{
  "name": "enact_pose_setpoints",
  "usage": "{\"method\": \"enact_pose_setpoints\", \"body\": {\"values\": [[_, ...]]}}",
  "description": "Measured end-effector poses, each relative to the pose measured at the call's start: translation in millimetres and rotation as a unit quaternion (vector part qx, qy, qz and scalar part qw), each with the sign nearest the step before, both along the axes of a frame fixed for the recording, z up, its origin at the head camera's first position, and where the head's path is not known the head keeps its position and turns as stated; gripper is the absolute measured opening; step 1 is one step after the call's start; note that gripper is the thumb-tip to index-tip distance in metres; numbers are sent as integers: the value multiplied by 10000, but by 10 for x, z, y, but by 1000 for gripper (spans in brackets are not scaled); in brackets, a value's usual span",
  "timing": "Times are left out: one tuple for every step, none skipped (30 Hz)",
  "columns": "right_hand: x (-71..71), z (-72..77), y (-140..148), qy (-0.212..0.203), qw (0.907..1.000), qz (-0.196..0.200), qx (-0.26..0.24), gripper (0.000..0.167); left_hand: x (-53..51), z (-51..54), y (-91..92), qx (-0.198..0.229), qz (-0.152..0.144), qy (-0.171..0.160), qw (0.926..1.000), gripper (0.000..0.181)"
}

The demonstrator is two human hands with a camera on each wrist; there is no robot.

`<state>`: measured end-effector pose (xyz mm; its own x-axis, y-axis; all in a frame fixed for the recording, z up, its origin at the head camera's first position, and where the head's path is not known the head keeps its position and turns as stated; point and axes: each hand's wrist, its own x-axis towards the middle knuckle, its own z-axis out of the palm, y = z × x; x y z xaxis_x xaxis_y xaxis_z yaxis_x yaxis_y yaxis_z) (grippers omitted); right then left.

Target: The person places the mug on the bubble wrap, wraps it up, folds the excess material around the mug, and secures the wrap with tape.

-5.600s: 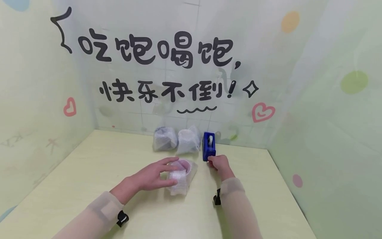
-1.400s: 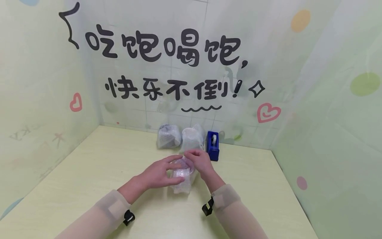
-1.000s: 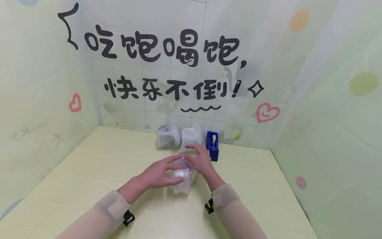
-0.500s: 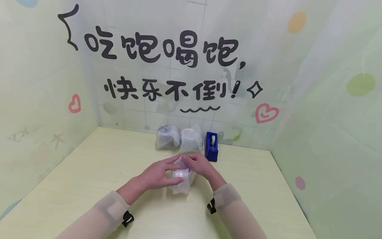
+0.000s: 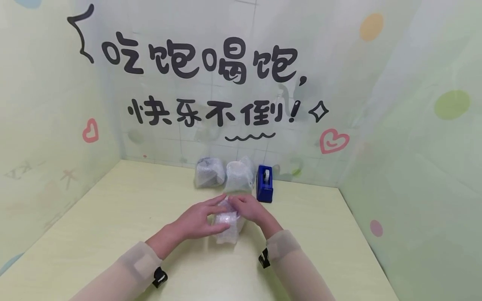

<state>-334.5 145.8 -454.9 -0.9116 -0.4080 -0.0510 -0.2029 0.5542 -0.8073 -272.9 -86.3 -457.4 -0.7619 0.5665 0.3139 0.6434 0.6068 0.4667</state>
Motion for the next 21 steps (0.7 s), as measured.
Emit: {"method": "enact_pose_setpoints", "body": {"values": [[-3, -3, 1, -15, 10000, 28, -18, 46, 8, 6, -1, -8, 13, -48, 10000, 54], [-3, -6, 0, -36, 10000, 49, -40, 46, 15, 12, -3, -3, 23, -98, 9999, 54], [-6, -15, -3, -50, 9999, 84, -59, 46, 19, 14, -5, -1, 36, -130, 9999, 55], [-6, -24, -6, -57, 9999, 72, -97, 45, 21, 16, -6, 9, 43, -169, 9998, 55], [-2, -33, -11, -57, 9999, 57, -122, 44, 22, 19, -8, 40, 38, -214, 9998, 55], [1, -44, -17, -50, 9999, 29, -152, 44, 23, 21, -11, 86, 28, -268, 9996, 55], [5, -55, -24, -14, 9999, -21, -162, 44, 22, 24, -14, 136, 11, -332, 9994, 55], [16, -65, -30, 55, 9998, -112, -163, 44, 19, 26, -17, 192, -18, -393, 9990, 55], [28, -70, -33, 145, 9995, -220, -144, 44, 16, 26, -23, 241, -47, -468, 9986, 55], [49, -69, -36, 229, 9989, -384, -131, 44, 10, 26, -29, 278, -85, -543, 9981, 55], [71, -66, -35, 349, 9978, -559, -97, 43, 3, 26, -36, 310, -117, -613, 9976, 55], [93, -61, -32, 484, 9962, -722, -69, 43, -6, 25, -44, 344, -138, -688, 9969, 54], [116, -50, -24, 648, 9940, -882, -59, 42, -16, 25, -55, 384, -164, -770, 9962, 53], [145, -31, -14, 782, 9913, -1053, -80, 39, -27, 24, -65, 435, -183, -852, 9952, 51], [178, -7, -2, 897, 9884, -1225, -112, 37, -40, 23, -77, 485, -175, -938, 9943, 49], [213, 19, 12, 993, 9854, -1374, -153, 33, -53, 24, -86, 579, -160, -1014, 9930, 47], [251, 49, 28, 1094, 9824, -1502, -180, 30, -69, 24, -95, 711, -162, -1082, 9915, 45], [297, 83, 45, 1160, 9800, -1595, -249, 26, -85, 25, -101, 865, -161, -1162, 9893, 45], [346, 119, 60, 1178, 9787, -1648, -344, 23, -102, 28, -104, 1031, -141, -1267, 9865, 44], [403, 157, 72, 1120, 9785, -1676, -437, 21, -120, 31, -103, 1218, -116, -1362, 9831, 44], [463, 195, 82, 1014, 9796, -1655, -529, 22, -139, 37, -98, 1421, -81, -1480, 9787, 44]]}}
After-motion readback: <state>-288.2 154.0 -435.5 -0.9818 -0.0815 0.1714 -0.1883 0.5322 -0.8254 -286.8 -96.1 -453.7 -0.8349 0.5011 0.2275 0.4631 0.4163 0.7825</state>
